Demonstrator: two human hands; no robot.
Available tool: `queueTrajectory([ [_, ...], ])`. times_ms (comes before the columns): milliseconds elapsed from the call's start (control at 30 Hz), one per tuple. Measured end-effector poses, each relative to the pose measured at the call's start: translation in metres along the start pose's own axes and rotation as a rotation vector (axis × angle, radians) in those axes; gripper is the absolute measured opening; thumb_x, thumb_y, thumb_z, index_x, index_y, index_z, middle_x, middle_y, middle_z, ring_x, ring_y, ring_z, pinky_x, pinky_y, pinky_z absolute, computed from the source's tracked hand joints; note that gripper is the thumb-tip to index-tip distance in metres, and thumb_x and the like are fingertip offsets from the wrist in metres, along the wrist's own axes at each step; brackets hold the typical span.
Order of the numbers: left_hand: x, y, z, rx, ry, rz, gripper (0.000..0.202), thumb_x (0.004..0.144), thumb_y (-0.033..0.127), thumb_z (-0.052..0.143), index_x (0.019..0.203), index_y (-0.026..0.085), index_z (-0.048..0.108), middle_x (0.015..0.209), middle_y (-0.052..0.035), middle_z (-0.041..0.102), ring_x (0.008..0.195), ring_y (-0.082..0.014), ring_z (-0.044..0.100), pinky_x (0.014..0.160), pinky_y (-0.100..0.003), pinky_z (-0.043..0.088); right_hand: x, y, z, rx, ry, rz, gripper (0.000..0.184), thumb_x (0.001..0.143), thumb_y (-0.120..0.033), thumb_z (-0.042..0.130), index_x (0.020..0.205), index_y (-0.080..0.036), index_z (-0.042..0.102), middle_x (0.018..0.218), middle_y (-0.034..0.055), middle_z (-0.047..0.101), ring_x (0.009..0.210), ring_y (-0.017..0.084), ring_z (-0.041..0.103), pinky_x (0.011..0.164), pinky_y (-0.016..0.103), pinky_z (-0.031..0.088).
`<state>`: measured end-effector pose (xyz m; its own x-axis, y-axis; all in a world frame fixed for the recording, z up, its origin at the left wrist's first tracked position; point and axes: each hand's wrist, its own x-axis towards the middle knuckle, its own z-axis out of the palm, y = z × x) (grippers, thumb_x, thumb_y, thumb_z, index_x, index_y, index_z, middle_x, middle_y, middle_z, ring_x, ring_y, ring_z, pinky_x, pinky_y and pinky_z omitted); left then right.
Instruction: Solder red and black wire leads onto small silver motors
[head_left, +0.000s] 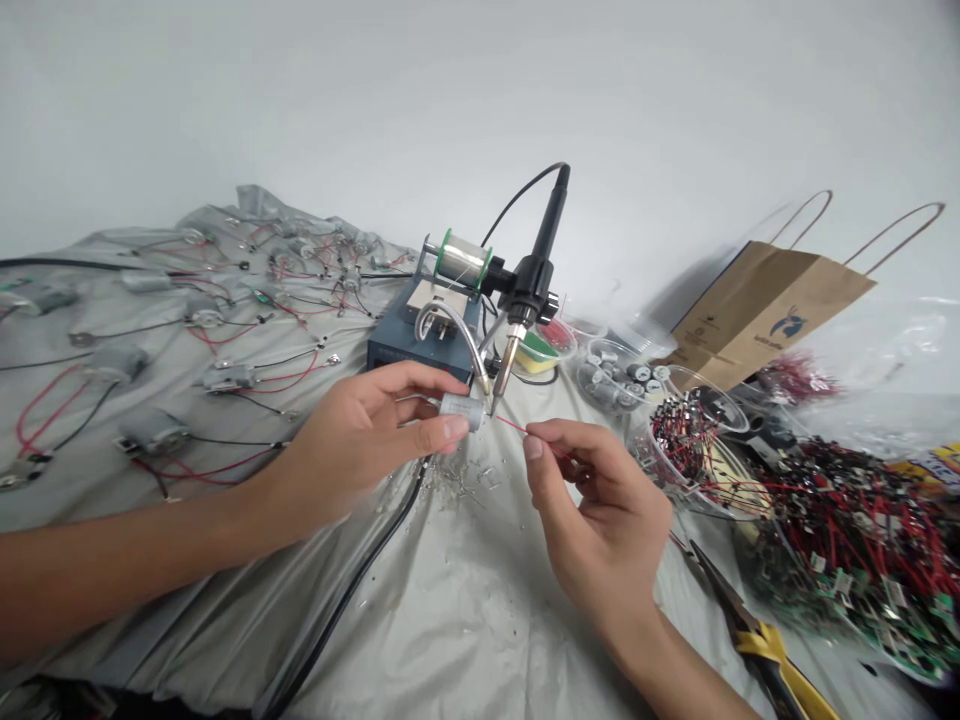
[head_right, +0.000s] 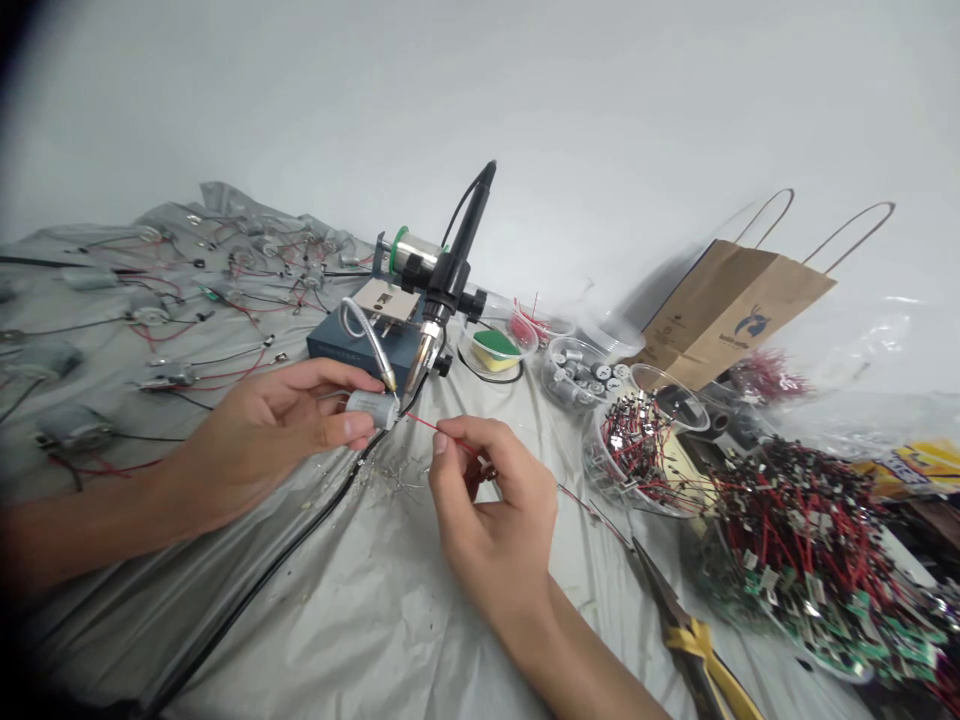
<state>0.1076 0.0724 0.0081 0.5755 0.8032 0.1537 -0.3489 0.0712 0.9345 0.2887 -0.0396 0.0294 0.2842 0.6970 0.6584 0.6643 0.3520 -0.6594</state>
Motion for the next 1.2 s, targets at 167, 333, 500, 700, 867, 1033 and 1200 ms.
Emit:
queueTrajectory([
  [167,0.0001,0.0001,0.0011,0.0,0.002,0.004,0.024,0.086,0.031,0.094,0.106,0.027,0.083,0.077,0.0033,0.076,0.076,-0.0112,0.071,0.071,-0.018,0.059,0.0008,0.001,0.0009,0.02,-0.014,0.01,0.009,0.098,-0.015,0.07,0.099,-0.023,0.075,0.072,-0.0057,0.068,0.055,0.007,0.055,0.052,0.021,0.046],
  [333,-0.0001,-0.0005,-0.0006,0.0,-0.012,-0.003,0.023,0.088,0.032,0.092,0.108,0.029,0.083,0.082,0.0047,0.078,0.08,-0.0087,0.072,0.073,-0.014,0.058,0.0004,0.0017,0.0015,0.029,-0.024,0.022,0.009,0.099,-0.015,0.07,0.1,-0.023,0.075,0.072,-0.0061,0.067,0.055,0.006,0.054,0.053,0.021,0.046],
  [500,0.0002,-0.0001,-0.0008,-0.008,-0.009,-0.01,0.025,0.087,0.031,0.093,0.109,0.026,0.082,0.083,0.0029,0.079,0.081,-0.0107,0.073,0.074,-0.016,0.059,0.0,0.0009,0.0006,0.03,-0.024,0.017,0.009,0.099,-0.015,0.07,0.1,-0.023,0.075,0.072,-0.0062,0.067,0.054,0.006,0.054,0.052,0.021,0.045],
  [700,-0.0006,0.003,0.0011,-0.008,-0.006,-0.016,0.023,0.087,0.032,0.093,0.107,0.027,0.083,0.079,0.0032,0.078,0.079,-0.0126,0.072,0.073,-0.02,0.059,0.0013,0.0,0.0006,0.024,-0.023,0.016,0.008,0.099,-0.016,0.07,0.1,-0.023,0.075,0.072,-0.0051,0.068,0.054,0.008,0.055,0.051,0.023,0.046],
  [867,-0.0009,0.0019,0.0012,-0.009,-0.01,-0.007,0.024,0.087,0.031,0.092,0.107,0.025,0.082,0.08,0.001,0.079,0.078,-0.0155,0.073,0.073,-0.024,0.06,0.0008,-0.0008,0.0008,0.013,-0.023,0.011,0.009,0.099,-0.015,0.07,0.099,-0.023,0.075,0.072,-0.0055,0.068,0.055,0.007,0.055,0.052,0.022,0.046],
  [1033,-0.0007,0.0009,0.0014,-0.011,-0.011,-0.01,0.024,0.086,0.03,0.093,0.108,0.026,0.083,0.083,0.0015,0.08,0.081,-0.0137,0.074,0.074,-0.021,0.06,0.0002,-0.0014,0.0006,0.018,-0.023,0.015,0.009,0.098,-0.015,0.07,0.098,-0.023,0.075,0.071,-0.0061,0.067,0.055,0.007,0.055,0.051,0.021,0.045],
  [1200,-0.0008,0.0017,0.0007,-0.006,-0.022,-0.006,0.023,0.087,0.03,0.093,0.108,0.027,0.083,0.081,0.0032,0.079,0.079,-0.0116,0.073,0.072,-0.018,0.059,0.0005,-0.0015,0.0007,0.011,-0.027,0.014,0.009,0.098,-0.015,0.071,0.099,-0.023,0.074,0.072,-0.0067,0.067,0.055,0.006,0.055,0.053,0.02,0.046],
])
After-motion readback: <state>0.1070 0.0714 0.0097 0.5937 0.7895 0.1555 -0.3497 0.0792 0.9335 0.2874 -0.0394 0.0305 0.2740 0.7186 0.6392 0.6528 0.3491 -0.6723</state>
